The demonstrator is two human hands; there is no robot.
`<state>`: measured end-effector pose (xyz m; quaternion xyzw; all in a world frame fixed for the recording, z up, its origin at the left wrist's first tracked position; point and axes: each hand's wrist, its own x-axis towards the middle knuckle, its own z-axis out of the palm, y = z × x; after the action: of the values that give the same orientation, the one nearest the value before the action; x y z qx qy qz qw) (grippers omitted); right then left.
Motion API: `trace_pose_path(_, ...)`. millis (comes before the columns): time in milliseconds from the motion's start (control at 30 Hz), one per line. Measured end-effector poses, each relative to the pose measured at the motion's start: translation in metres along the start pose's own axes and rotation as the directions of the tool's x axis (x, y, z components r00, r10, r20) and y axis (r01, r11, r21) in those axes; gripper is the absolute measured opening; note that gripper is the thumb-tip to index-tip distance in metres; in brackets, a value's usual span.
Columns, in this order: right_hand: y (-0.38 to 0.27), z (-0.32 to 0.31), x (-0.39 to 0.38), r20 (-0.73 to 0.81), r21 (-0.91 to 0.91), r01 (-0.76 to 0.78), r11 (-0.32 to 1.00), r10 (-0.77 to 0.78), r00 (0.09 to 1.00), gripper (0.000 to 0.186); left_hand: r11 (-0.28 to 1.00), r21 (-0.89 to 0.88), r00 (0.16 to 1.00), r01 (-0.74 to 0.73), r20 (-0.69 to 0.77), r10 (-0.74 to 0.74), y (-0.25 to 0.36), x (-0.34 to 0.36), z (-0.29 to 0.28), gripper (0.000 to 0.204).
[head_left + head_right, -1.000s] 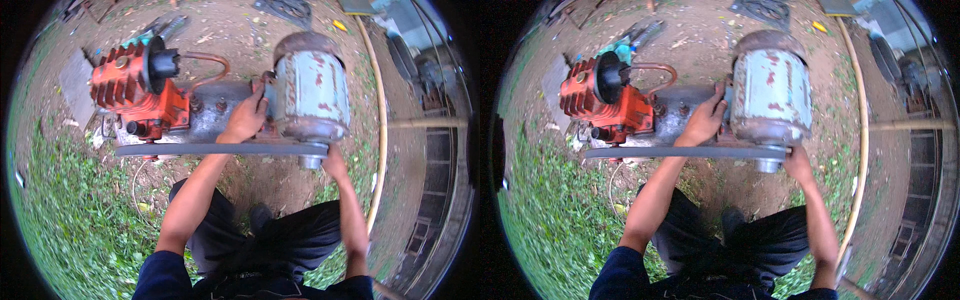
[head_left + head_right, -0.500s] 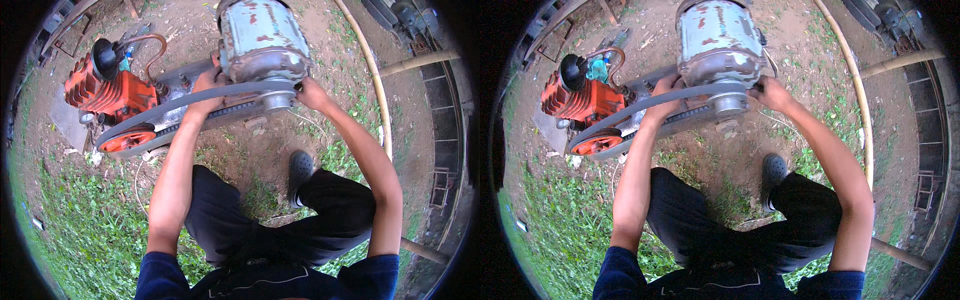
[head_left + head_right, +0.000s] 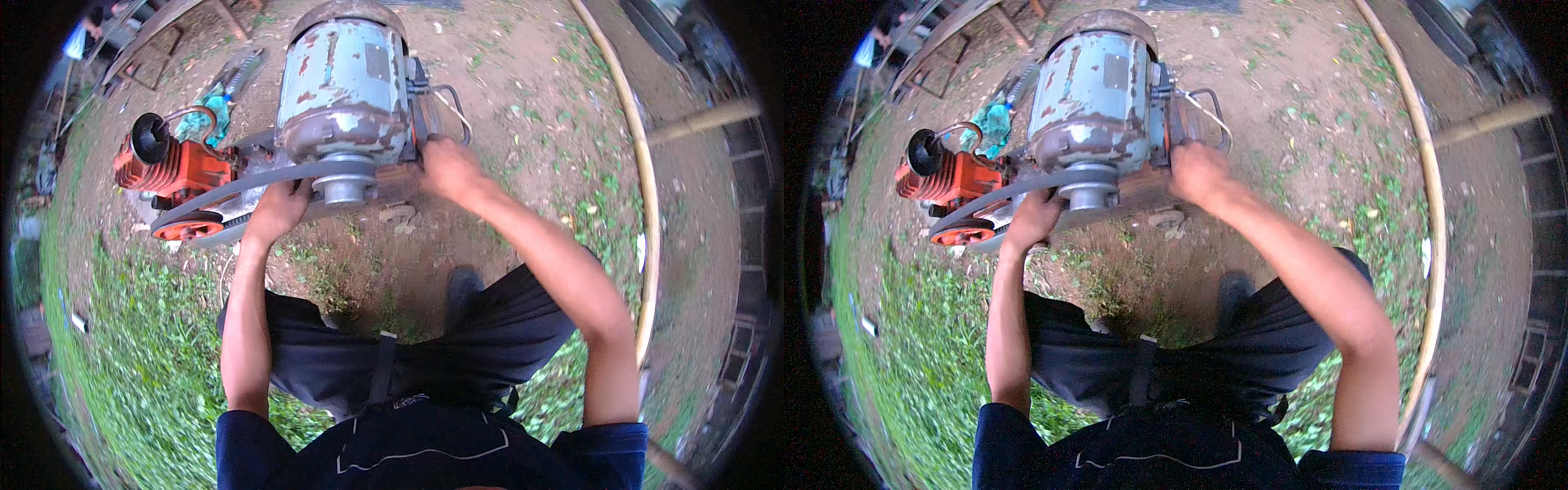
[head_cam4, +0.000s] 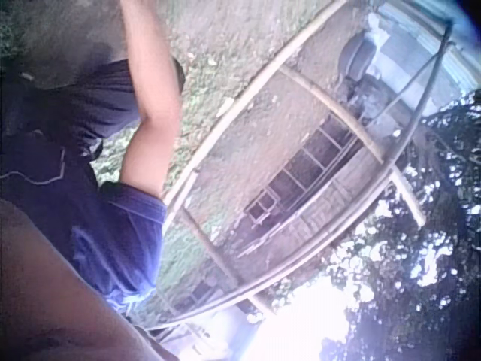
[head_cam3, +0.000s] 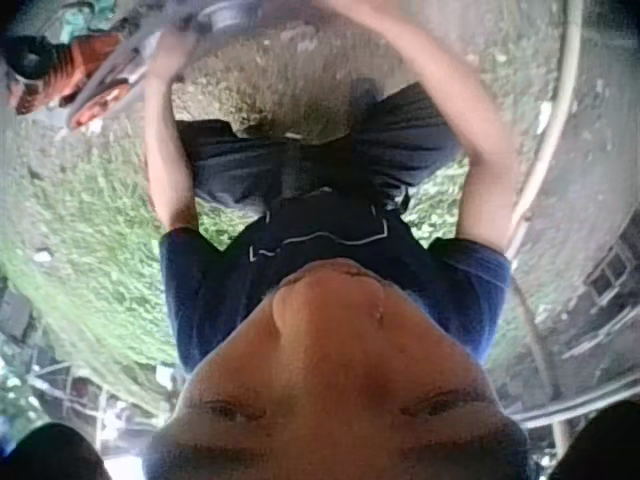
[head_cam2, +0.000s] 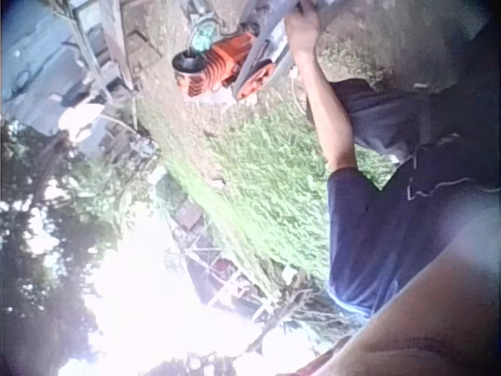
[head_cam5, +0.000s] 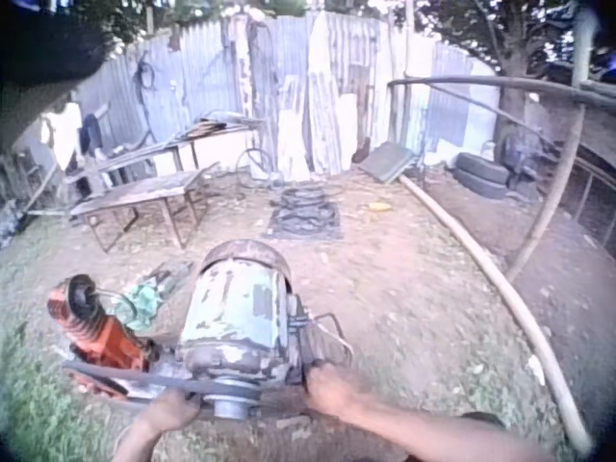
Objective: The person fits a drive belt onto the pulleys of an air compressor and adjusts the alignment of the motor by hand. They then use a wrench to tighten a bolt on the side of the compressor pump cylinder.
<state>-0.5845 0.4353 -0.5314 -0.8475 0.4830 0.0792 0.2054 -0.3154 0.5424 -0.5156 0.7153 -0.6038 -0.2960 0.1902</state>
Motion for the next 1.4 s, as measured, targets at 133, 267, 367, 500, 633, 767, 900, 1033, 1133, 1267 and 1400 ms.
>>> trace_pose_path(133, 0.014, 0.022, -0.001, -0.36, 0.053, 0.14, 0.989, -0.112, 0.926, 0.044, 0.995, 0.043, 0.981, 0.093, -0.173, -0.084, 0.026, -0.017, 0.011, 0.028)
trace_pose_path(267, 0.017, 0.026, -0.007, -0.44, 0.007, 0.187, 0.982, -0.165, 0.883, 0.05, 0.943, -0.311, 0.913, 0.117, -0.341, -0.225, 0.025, -0.033, 0.027, 0.028)
trace_pose_path(367, 0.019, 0.025, 0.0, -0.412, 0.097, 0.216, 0.971, -0.159, 0.897, 0.057, 0.762, -0.64, 0.881, 0.1, -0.299, -0.366, 0.03, -0.046, 0.03, 0.041)
trace_pose_path(500, 0.015, 0.025, 0.006, -0.47, 0.128, 0.188, 0.974, -0.108, 0.876, 0.069, 0.639, -0.767, 0.853, 0.054, -0.297, -0.429, 0.06, -0.05, 0.041, 0.054)
trace_pose_path(633, 0.019, 0.029, 0.007, -0.511, 0.205, 0.161, 0.965, -0.035, 0.859, 0.078, 0.719, -0.693, 0.788, 0.04, -0.42, -0.449, 0.068, -0.046, 0.056, 0.056)
trace_pose_path(767, 0.022, 0.025, 0.003, -0.489, 0.138, 0.123, 0.983, -0.041, 0.871, 0.083, 0.697, -0.691, 0.711, -0.189, -0.586, -0.389, 0.056, -0.028, 0.063, 0.06)
trace_pose_path(900, 0.03, 0.042, 0.021, -0.559, 0.2, 0.271, 0.942, -0.117, 0.821, 0.085, 0.589, -0.654, 0.693, -0.475, -0.69, -0.207, 0.061, -0.011, 0.07, 0.07)
trace_pose_path(1033, 0.025, 0.052, 0.027, -0.562, 0.167, 0.275, 0.947, -0.138, 0.816, 0.082, 0.582, -0.62, 0.669, -0.526, -0.725, -0.167, 0.051, -0.002, 0.076, 0.084)
trace_pose_path(1133, 0.023, 0.048, 0.027, -0.539, 0.154, 0.256, 0.954, -0.137, 0.831, 0.082, 0.579, -0.637, 0.709, -0.508, -0.692, -0.139, 0.054, 0.005, 0.072, 0.093)
trace_pose_path(1267, 0.016, 0.049, 0.026, -0.512, 0.118, 0.181, 0.976, -0.097, 0.853, 0.087, 0.437, -0.726, 0.782, -0.532, -0.619, -0.077, 0.062, 0.011, 0.052, 0.113)
trace_pose_path(1400, 0.008, 0.05, 0.024, -0.475, 0.129, 0.147, 0.981, -0.069, 0.877, 0.091, 0.523, -0.681, 0.778, -0.512, -0.626, -0.052, 0.068, 0.021, 0.043, 0.13)
